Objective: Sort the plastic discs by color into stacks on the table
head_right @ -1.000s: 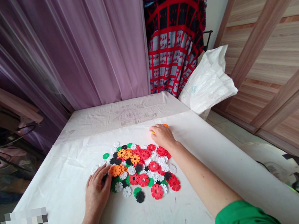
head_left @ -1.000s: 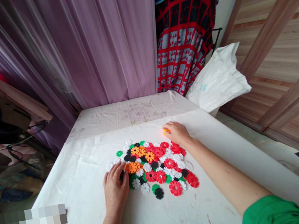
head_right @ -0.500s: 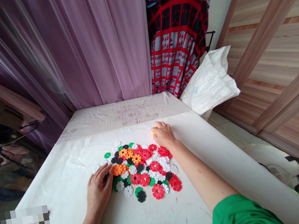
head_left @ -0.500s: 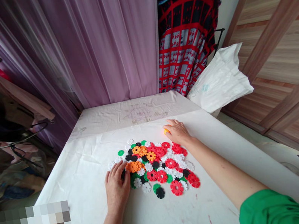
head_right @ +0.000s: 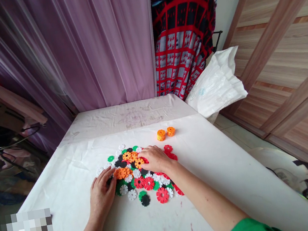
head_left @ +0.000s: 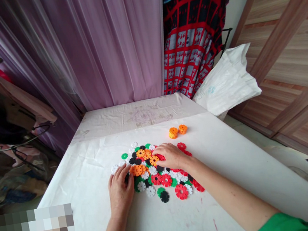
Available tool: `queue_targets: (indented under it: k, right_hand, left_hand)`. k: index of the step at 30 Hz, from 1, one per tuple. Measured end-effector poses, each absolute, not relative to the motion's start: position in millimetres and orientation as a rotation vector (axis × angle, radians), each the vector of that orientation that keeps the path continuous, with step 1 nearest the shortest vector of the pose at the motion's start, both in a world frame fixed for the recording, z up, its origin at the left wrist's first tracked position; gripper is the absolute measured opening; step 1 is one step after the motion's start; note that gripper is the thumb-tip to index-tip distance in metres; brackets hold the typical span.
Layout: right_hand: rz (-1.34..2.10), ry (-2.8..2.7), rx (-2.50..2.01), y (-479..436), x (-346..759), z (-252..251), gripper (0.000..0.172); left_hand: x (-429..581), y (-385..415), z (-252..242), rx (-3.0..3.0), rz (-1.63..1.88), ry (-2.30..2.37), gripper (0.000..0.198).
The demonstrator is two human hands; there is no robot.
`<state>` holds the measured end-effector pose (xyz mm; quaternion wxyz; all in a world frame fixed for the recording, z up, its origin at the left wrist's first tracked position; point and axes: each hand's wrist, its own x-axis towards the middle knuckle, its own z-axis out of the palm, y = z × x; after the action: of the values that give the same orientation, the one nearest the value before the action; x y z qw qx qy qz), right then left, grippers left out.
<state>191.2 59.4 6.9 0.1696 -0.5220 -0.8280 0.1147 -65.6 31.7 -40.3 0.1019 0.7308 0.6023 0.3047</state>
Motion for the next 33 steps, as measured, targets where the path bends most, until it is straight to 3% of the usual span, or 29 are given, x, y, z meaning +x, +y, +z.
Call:
queue_targets:
  k: [5, 19, 24, 33]
  right_hand:
    - [0.326, -2.414, -1.447, 57, 189, 10, 0.033]
    - [0.049, -2.585, -1.604, 44, 158, 30, 0.019]
    - [0.029, -2.365, -1.748, 51, 186, 32, 0.038]
    - [-0.091, -1.861, -2.293, 102, 318, 48, 0.050]
  left_hand:
    - [-64, 30, -39, 2.156, 0.887, 1.821, 0.036]
    - [-59, 25, -33, 2.199, 0.765, 1.855, 0.039]
    - [-60, 24, -32, 2.184, 0.801, 1.847, 0.037]
    - [-60, 26, -33, 2.194, 0.769, 1.873, 0.038]
